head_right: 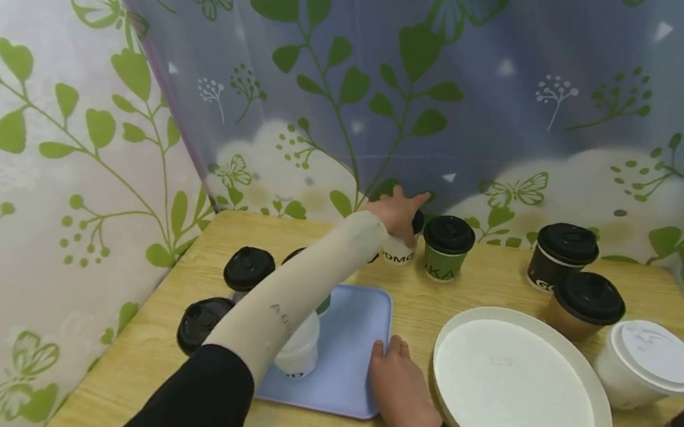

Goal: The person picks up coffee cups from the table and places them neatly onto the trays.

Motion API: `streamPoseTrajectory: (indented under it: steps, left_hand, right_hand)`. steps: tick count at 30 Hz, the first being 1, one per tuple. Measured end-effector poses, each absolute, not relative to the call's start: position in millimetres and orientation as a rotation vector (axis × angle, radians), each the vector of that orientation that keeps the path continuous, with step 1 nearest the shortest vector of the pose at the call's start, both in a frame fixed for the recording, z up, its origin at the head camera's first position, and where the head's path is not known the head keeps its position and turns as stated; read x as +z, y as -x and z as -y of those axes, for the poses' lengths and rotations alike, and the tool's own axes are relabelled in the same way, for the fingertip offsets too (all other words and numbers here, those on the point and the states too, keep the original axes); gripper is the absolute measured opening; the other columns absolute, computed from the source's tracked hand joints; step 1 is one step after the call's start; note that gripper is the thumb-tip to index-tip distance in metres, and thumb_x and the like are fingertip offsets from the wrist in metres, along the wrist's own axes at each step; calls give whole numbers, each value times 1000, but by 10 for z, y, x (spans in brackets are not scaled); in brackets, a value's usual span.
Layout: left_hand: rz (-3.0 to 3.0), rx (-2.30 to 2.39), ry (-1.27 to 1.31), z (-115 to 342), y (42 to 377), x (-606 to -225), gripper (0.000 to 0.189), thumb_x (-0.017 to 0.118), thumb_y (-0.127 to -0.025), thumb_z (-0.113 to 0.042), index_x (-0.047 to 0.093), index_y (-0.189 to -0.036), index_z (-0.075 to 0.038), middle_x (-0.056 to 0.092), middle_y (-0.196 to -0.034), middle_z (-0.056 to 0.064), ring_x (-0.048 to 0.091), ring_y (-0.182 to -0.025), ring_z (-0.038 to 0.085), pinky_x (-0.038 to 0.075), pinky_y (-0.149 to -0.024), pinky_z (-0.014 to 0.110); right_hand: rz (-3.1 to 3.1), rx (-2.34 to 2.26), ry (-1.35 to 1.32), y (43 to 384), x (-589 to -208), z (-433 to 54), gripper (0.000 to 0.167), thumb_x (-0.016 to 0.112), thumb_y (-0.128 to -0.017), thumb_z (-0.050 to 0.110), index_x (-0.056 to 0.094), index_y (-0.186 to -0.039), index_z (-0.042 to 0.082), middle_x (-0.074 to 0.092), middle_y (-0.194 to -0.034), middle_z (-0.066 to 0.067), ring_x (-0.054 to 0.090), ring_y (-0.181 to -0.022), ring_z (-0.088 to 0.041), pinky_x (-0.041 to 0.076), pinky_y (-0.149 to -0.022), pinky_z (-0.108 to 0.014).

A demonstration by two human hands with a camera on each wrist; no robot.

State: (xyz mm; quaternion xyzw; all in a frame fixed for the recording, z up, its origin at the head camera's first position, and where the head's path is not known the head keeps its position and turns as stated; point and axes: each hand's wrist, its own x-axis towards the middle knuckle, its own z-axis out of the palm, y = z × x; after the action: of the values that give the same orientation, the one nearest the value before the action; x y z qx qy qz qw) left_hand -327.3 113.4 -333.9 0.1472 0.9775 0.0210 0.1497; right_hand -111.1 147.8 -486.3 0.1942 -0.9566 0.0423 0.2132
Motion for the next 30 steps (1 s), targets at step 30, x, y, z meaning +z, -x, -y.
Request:
streamPoseTrajectory:
  steps: [30]
  left_hand:
    - [-2736, 132, -447, -983, 3268, -3430, 82, 65, -101, -38, 15, -165, -40, 25, -165, 10, 53, -129, 29, 51, -87, 37]
  right_hand:
    - [2678, 113, -525, 1117, -4869, -1486, 24, 70, -82, -9, 72, -106, -8, 63, -98, -33, 68, -84, -40, 56, -53, -45]
